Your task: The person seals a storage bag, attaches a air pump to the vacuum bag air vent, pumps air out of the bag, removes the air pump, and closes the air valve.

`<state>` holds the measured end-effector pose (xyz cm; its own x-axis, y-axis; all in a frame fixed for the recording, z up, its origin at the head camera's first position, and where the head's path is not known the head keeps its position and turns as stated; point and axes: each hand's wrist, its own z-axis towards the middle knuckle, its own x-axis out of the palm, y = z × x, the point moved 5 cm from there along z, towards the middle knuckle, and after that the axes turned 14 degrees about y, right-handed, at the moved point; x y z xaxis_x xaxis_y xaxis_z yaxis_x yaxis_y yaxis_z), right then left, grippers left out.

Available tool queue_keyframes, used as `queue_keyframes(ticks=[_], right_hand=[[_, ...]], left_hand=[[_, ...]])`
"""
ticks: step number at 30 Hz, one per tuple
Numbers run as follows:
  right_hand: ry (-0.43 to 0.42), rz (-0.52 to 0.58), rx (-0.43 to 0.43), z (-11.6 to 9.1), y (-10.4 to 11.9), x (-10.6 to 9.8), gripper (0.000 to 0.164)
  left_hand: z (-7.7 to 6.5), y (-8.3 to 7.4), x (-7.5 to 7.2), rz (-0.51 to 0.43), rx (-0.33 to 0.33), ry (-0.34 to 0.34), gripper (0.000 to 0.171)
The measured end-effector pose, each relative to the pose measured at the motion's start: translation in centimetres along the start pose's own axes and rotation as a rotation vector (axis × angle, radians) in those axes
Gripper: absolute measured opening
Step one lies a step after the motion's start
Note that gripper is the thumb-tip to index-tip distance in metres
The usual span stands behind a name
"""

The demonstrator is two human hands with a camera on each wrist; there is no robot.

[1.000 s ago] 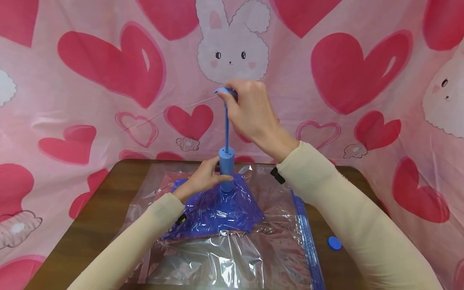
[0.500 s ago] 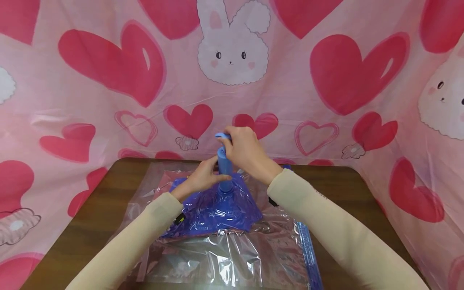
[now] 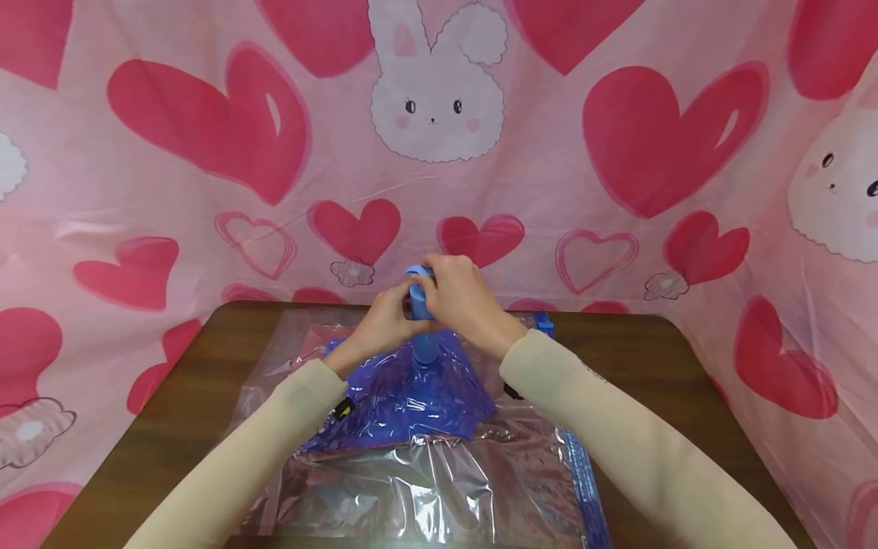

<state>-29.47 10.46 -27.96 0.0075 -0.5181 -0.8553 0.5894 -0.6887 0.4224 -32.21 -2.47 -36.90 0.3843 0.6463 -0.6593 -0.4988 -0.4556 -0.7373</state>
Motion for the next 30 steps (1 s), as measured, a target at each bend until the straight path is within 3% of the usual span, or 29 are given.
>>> queue_keyframes(ticks=[7,20,30], right_hand=[[-0.048,0.036,0.014,-0.5,0.2,-1.2,0.013],[-0.194,0.025,-0.138,0.3,2.3,-5.7,0.012],[-0.245,0.034,-0.095,1.8,4.2,-8.0,0.018]], left_hand=[[0.2,-0.3,0.8,-0.009,0.005,-0.001,0.07],[0.3,-0.6,0.9,-0.023,-0.042,0.002,0.061],[-0.4,0.2,0.4,-0.041,-0.042,-0.017,0.055]])
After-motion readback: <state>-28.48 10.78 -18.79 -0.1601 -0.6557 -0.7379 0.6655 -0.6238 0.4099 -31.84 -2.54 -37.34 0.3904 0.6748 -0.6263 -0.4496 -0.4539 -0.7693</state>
